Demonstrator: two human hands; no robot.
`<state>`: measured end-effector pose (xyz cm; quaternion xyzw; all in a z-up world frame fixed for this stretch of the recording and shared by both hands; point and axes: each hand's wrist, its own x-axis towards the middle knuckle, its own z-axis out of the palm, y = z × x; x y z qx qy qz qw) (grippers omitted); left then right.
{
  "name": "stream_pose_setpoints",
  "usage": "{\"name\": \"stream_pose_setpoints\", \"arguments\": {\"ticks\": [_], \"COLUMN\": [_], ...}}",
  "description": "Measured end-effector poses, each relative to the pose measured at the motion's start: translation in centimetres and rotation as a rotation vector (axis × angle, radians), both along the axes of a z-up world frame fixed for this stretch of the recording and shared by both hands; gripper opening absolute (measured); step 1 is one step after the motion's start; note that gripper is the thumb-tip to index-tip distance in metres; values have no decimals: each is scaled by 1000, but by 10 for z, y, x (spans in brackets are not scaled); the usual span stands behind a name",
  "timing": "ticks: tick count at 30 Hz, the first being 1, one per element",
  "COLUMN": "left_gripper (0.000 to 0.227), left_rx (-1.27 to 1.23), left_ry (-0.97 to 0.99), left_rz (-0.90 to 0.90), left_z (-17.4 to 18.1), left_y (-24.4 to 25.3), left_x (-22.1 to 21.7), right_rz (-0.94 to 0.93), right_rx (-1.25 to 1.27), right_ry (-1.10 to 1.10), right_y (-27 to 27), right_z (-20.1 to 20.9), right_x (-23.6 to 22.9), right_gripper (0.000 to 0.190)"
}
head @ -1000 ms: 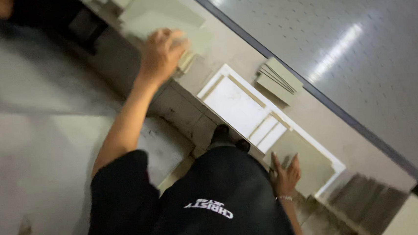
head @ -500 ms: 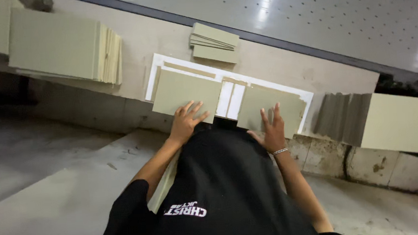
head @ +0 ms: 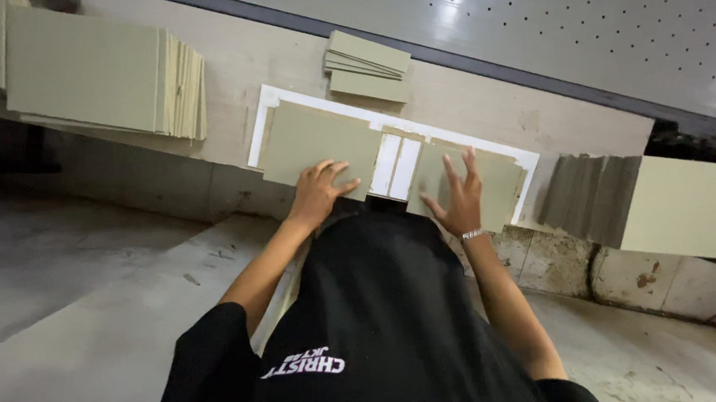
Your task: The person assembles books by placing stacks of beige pages onto a white board and covering them with a red cover sheet. The person repeats this process multiple times, handling the pages and covers by hand on a perforated metal workbench.
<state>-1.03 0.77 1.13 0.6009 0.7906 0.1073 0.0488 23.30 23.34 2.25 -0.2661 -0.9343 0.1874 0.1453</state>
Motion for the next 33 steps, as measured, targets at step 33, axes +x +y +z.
{"name": "stream_pose_setpoints", "arguments": {"ticks": [33], "left_gripper": [43], "left_rx": [-232], "left_ry": [-151], "left_rz": [-251], "left_z": [71], "left_y": [166], "left_x": [-106], "right_rz": [198], "right_rx": [75], "right_ry": [-36], "right_y": [73], "right_z": [48], "right_x": [-121], "right_gripper": [50]}}
